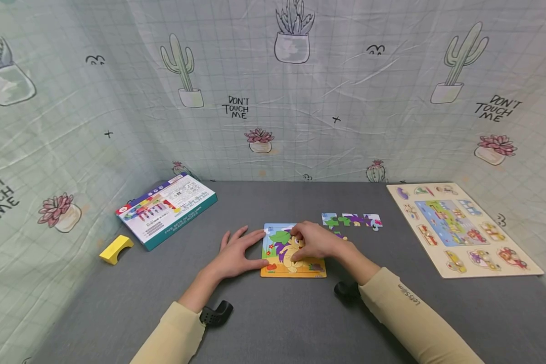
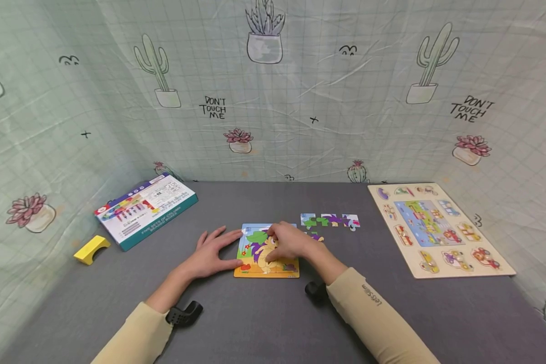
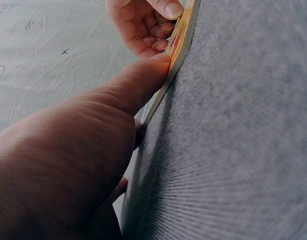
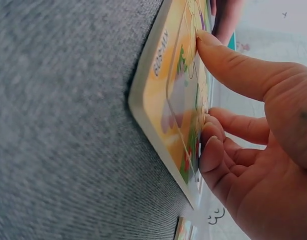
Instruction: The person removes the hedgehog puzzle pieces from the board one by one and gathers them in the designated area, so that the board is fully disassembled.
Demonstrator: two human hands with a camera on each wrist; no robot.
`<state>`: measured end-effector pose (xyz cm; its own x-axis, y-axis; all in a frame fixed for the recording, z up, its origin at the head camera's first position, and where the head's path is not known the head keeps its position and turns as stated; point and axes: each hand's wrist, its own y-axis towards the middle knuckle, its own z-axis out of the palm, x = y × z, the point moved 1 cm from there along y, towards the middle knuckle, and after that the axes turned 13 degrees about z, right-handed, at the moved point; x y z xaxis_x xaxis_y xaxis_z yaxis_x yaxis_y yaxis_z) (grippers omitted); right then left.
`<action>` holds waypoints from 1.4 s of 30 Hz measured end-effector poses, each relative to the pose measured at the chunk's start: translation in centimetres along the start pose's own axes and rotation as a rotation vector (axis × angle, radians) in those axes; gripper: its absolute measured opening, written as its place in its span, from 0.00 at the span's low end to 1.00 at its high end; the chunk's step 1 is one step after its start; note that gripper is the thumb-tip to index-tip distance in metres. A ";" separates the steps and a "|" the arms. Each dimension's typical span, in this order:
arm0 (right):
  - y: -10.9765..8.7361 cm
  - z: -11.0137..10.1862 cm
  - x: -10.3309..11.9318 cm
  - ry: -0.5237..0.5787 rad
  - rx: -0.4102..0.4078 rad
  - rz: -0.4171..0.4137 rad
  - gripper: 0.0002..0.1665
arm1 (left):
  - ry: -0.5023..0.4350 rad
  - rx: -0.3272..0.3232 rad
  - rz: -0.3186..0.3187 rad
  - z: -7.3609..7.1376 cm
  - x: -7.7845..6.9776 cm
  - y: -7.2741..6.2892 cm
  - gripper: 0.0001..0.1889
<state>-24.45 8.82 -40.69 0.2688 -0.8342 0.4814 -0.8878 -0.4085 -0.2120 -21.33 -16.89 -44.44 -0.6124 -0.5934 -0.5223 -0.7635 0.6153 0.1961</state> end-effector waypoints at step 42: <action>-1.0 0.7 -0.2 0.129 -0.141 -0.094 0.30 | -0.011 0.008 0.000 0.0 0.0 0.0 0.40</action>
<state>-23.35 9.20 -41.14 0.3112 -0.7369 0.6001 -0.9068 -0.4192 -0.0446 -21.35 -16.89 -44.41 -0.6104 -0.5877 -0.5311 -0.7616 0.6197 0.1897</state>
